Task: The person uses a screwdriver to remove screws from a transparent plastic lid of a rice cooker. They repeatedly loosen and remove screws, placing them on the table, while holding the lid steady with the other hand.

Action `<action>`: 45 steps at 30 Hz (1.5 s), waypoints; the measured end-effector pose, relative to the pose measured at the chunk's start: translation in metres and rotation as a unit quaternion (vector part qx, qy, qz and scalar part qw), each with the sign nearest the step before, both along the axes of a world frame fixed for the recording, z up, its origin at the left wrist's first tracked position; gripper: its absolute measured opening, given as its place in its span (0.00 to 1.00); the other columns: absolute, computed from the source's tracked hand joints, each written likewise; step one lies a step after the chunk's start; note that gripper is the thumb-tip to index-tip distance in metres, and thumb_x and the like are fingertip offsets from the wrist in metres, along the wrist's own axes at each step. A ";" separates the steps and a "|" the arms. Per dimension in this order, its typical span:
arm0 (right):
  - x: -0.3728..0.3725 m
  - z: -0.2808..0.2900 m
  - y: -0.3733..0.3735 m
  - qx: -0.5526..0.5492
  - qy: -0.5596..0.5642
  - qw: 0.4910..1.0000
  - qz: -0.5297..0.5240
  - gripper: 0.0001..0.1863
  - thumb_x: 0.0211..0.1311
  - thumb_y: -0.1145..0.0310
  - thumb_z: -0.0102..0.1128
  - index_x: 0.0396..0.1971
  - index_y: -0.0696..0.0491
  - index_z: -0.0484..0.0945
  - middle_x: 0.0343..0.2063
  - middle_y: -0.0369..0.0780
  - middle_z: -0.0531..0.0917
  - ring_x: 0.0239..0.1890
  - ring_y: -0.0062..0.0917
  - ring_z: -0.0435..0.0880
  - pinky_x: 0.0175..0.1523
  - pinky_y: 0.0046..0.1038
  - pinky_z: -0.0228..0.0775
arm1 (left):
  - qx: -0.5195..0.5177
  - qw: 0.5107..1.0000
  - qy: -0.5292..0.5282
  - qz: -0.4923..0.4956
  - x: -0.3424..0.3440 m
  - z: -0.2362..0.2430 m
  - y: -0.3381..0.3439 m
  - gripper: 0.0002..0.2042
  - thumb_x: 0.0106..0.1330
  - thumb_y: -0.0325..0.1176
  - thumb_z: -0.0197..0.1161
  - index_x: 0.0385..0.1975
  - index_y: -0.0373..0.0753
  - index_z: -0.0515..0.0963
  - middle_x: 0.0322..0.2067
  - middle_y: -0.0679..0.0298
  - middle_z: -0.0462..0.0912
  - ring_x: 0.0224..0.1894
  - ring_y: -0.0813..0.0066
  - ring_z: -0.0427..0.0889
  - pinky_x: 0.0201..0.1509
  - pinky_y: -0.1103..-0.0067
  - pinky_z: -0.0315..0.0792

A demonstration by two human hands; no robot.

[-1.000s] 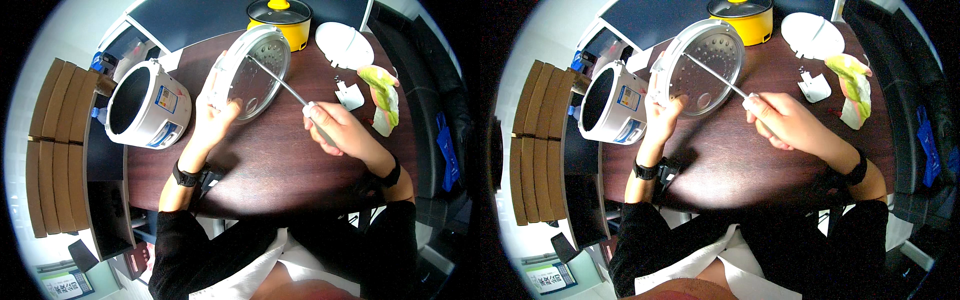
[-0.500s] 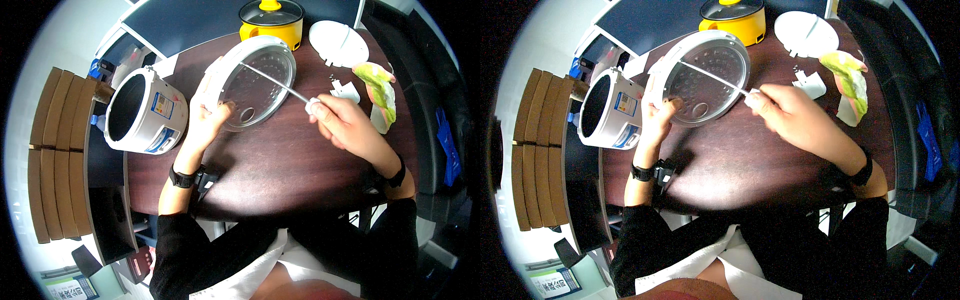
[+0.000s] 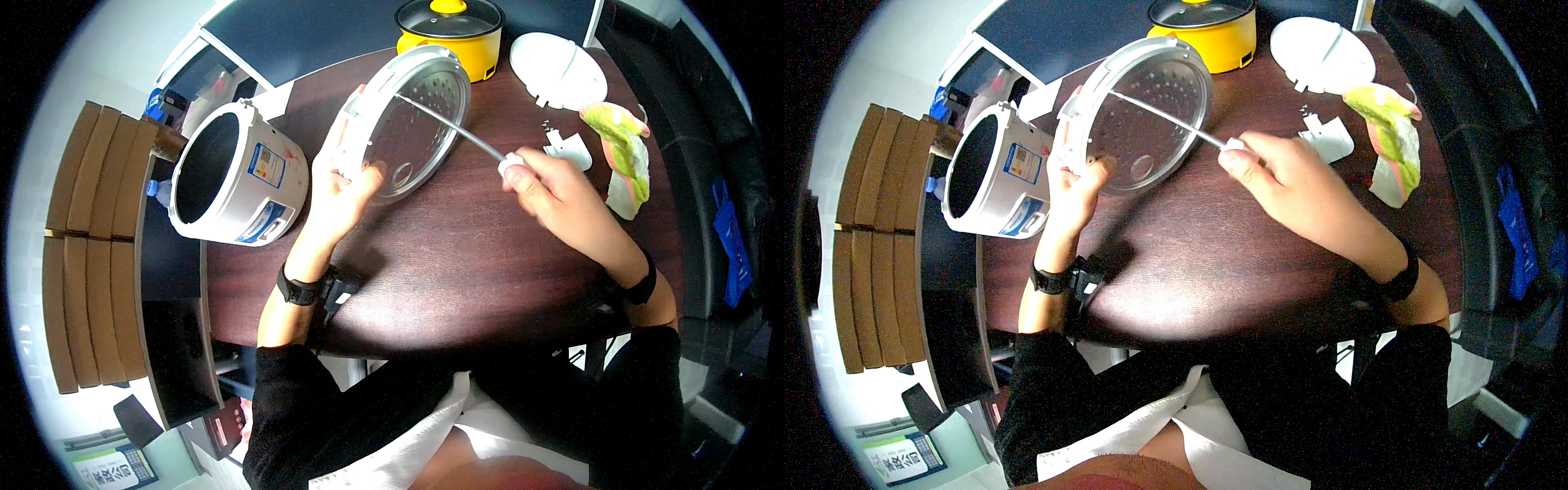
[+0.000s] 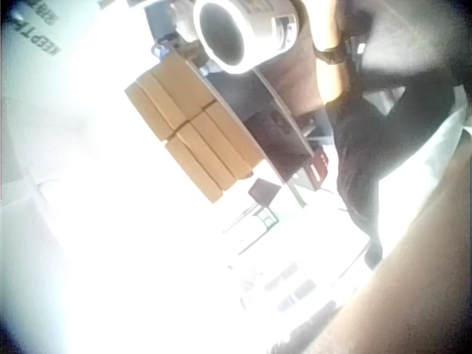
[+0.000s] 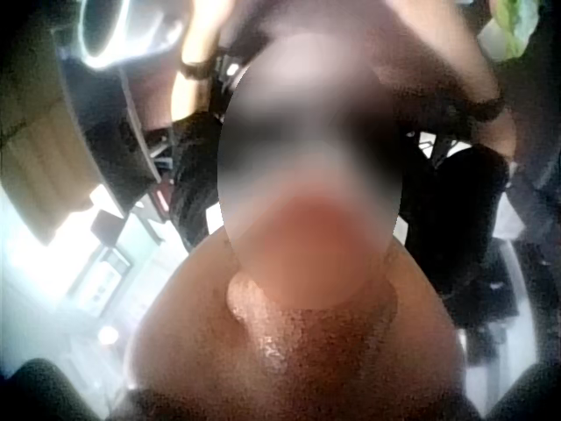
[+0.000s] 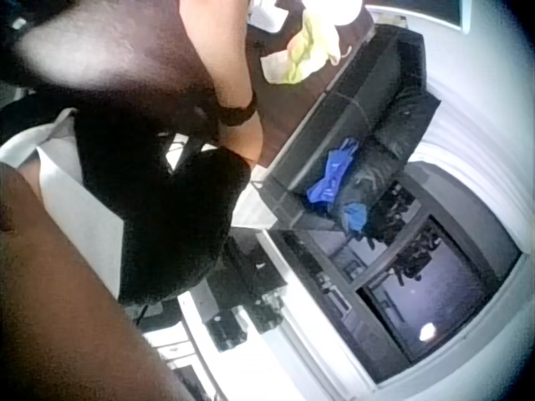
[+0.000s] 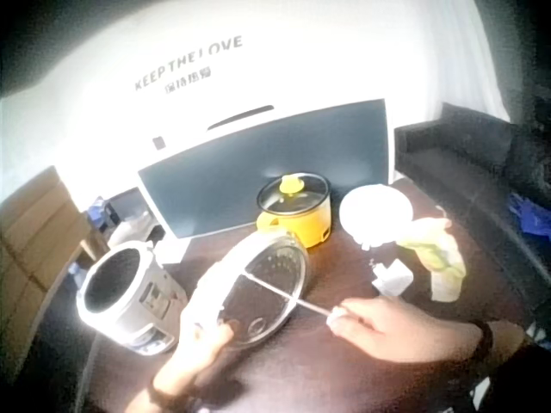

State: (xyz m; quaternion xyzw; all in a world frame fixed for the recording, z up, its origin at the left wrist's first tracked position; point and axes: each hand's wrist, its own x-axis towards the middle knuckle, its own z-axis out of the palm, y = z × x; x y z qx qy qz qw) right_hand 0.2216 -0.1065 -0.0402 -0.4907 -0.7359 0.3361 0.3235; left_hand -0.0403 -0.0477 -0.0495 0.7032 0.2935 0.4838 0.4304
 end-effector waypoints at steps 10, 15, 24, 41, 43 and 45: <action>0.012 0.012 0.001 0.005 -0.020 1.000 -0.011 0.18 0.65 0.54 0.48 0.30 0.55 0.72 0.15 0.37 0.74 0.12 0.26 0.73 0.17 0.25 0.62 | 0.026 0.999 0.027 0.010 0.001 0.000 0.004 0.35 0.48 0.23 0.52 0.63 0.35 0.57 0.56 0.57 0.69 0.57 0.73 0.67 0.62 0.76 0.58; -0.007 0.000 -0.012 -0.395 0.361 0.838 0.107 0.26 0.69 0.47 0.33 0.31 0.56 0.69 0.13 0.34 0.69 0.05 0.16 0.65 0.08 0.18 0.53 | 0.020 1.000 0.005 0.015 0.001 -0.004 0.006 0.35 0.48 0.23 0.52 0.63 0.35 0.57 0.56 0.57 0.69 0.57 0.74 0.67 0.61 0.77 0.59; -0.007 0.000 -0.014 -0.364 0.303 0.875 0.096 0.25 0.70 0.49 0.33 0.29 0.56 0.68 0.11 0.34 0.67 0.04 0.17 0.62 0.08 0.19 0.51 | 0.005 1.000 -0.014 0.006 0.004 -0.007 0.000 0.35 0.50 0.24 0.53 0.64 0.35 0.56 0.57 0.58 0.68 0.58 0.74 0.67 0.62 0.77 0.58; -0.004 0.014 -0.015 -0.327 0.246 0.911 0.045 0.21 0.71 0.53 0.33 0.28 0.54 0.67 0.12 0.32 0.68 0.06 0.11 0.62 0.09 0.14 0.53 | 0.001 1.000 0.015 0.011 0.002 -0.006 0.002 0.36 0.51 0.20 0.55 0.64 0.34 0.53 0.57 0.60 0.66 0.57 0.74 0.65 0.61 0.76 0.58; -0.008 0.008 -0.014 -0.387 0.335 0.854 0.094 0.25 0.71 0.50 0.28 0.29 0.55 0.67 0.12 0.33 0.68 0.05 0.15 0.62 0.08 0.17 0.53 | 0.012 1.000 0.006 0.015 0.004 -0.008 0.001 0.36 0.51 0.20 0.55 0.64 0.35 0.53 0.56 0.60 0.66 0.57 0.74 0.65 0.61 0.77 0.58; -0.011 0.005 -0.017 -0.432 0.401 0.797 0.132 0.26 0.70 0.47 0.30 0.29 0.56 0.68 0.12 0.35 0.69 0.05 0.18 0.64 0.07 0.19 0.52 | 0.020 1.000 0.003 0.019 0.006 -0.008 0.000 0.36 0.51 0.21 0.55 0.64 0.35 0.53 0.57 0.59 0.67 0.57 0.73 0.65 0.62 0.76 0.58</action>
